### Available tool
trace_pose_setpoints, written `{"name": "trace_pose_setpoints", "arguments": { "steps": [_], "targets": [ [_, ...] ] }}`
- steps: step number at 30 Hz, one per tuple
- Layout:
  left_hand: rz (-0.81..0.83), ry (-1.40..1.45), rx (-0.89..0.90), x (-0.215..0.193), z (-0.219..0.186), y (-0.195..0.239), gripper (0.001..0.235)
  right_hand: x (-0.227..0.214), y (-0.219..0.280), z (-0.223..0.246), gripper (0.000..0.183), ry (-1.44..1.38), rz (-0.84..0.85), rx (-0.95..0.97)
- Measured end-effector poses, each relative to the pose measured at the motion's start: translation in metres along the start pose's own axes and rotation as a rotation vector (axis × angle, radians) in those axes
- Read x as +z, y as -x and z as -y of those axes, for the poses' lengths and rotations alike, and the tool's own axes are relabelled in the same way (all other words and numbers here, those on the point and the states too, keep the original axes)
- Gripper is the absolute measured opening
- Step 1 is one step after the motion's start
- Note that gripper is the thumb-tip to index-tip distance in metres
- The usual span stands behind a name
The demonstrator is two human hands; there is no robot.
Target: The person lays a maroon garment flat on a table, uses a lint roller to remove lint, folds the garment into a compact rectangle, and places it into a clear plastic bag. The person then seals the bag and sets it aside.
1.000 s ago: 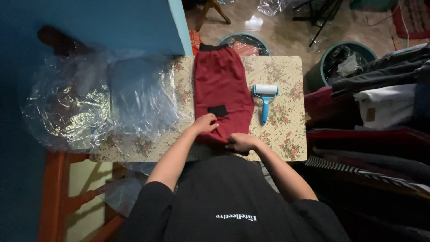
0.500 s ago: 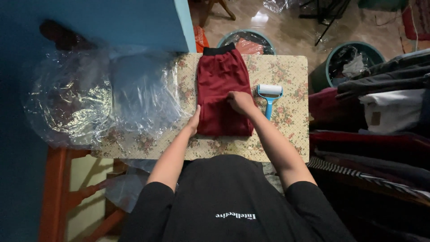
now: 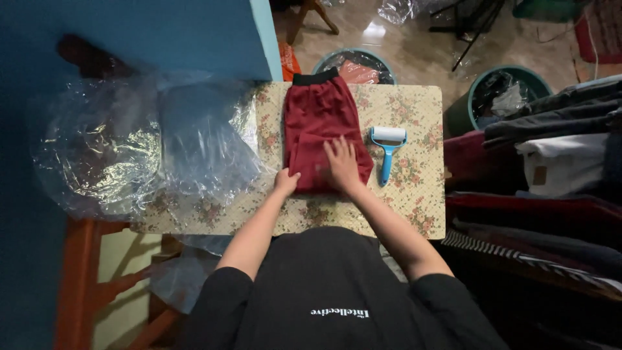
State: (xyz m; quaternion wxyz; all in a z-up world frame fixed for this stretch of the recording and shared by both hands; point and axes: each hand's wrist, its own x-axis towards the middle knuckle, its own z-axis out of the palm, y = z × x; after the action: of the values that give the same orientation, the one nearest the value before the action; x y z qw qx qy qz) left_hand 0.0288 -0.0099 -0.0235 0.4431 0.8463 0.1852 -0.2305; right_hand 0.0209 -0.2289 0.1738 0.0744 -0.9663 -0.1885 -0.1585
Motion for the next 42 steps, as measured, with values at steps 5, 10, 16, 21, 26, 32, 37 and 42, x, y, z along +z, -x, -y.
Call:
{"name": "trace_pose_setpoints", "arguments": {
  "steps": [5,10,16,21,26,32,37,42],
  "targets": [
    [-0.028,-0.107,0.049,-0.021,-0.037,0.048,0.061,0.037,0.080,-0.006,0.077,-0.129,0.260,0.012],
    [0.021,-0.034,-0.024,-0.023,-0.052,0.045,0.080,0.094,0.103,-0.083,0.072,-0.129,-0.148,0.107],
    [0.023,0.188,-0.058,-0.017,-0.057,0.015,0.087,0.127,0.118,-0.169,0.084,0.148,-0.248,0.587],
    [-0.143,0.268,-0.040,-0.021,-0.070,0.029,0.046,0.132,0.114,-0.201,0.044,-0.356,0.181,0.875],
    [-0.221,0.274,-0.061,0.008,-0.029,0.006,0.052,0.091,0.106,-0.161,0.046,-0.389,0.174,0.971],
    [-0.331,-0.321,0.452,-0.021,-0.073,0.090,0.058,0.007,0.112,-0.041,0.043,-0.637,0.230,0.814],
    [-0.313,-0.796,1.142,0.005,-0.039,0.108,0.045,0.036,0.137,0.003,0.044,-0.710,0.455,0.672],
    [0.131,-0.969,0.745,-0.014,-0.057,0.132,0.104,0.070,0.109,-0.016,0.042,-0.638,0.358,0.602]
  ]
}}
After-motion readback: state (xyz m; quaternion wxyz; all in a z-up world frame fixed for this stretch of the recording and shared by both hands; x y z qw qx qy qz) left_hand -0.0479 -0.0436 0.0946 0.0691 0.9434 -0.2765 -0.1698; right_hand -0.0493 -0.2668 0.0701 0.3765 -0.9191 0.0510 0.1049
